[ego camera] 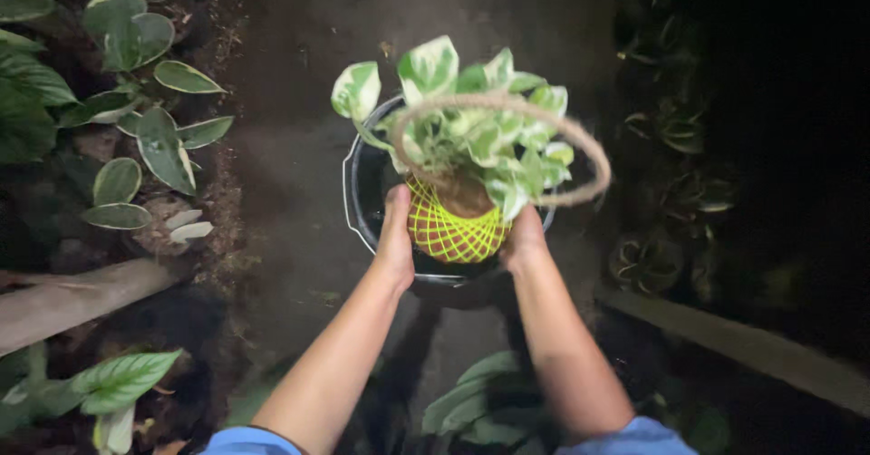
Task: The person repeatedly picks up a potted plant with a yellow mesh net, dips it into a bucket of water, and pours additional water over it using a plastic cup. After watering, the person places the plant back on a display shelf among other similar plants.
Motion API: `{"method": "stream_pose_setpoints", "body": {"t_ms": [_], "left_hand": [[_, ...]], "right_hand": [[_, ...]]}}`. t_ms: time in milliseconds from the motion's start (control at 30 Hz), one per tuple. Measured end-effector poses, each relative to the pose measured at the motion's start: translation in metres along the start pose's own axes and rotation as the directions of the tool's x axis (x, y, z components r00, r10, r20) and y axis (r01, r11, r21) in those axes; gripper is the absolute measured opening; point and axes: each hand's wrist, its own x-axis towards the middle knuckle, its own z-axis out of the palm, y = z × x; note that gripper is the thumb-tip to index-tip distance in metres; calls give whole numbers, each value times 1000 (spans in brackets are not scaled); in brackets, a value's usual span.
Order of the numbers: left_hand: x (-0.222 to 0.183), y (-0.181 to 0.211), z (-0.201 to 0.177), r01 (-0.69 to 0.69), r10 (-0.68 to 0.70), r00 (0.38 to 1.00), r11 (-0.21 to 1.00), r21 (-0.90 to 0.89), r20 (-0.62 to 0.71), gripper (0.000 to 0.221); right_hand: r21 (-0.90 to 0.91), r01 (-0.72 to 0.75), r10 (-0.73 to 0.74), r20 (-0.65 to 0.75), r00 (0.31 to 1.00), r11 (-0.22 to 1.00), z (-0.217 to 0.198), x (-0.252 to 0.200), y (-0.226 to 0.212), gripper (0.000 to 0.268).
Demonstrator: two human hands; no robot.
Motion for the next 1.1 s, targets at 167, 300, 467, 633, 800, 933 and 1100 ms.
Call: {"method": "stream_pose_setpoints", "body": {"t_ms": [167, 300, 467, 633, 800, 933, 1100], "left_hand": [[-47, 25, 26, -68, 74, 995, 994, -83, 69, 71], [-79, 45, 62, -45, 45, 999, 963, -265, -7, 73], [-116, 108, 107, -14, 1, 999, 933, -359, -38, 76], [-165, 203, 163, -196, 211, 977, 947, -253, 32, 69], [-226, 294, 227, -337, 340, 940, 935, -106, 8, 62], [-270, 341, 263, -401, 404, 914, 913, -74, 32, 59], [-303, 370, 290, -381, 383, 924, 914, -139, -17, 57]], "right_hand": [[54, 123, -122, -16, 992, 991, 19, -66, -21, 48], [52, 170, -172, 41, 984, 984, 57, -110, -66, 52], [29, 149, -152, 150, 977, 988, 120, -167, -140, 56], [-41, 262, -253, 155, 955, 964, 173, -233, -207, 59], [95, 211, -228, 253, 940, 973, 205, -292, -270, 49], [83, 222, -236, 273, 932, 972, 223, -330, -306, 51], [67, 219, -229, 264, 937, 974, 240, -362, -332, 56]]}}
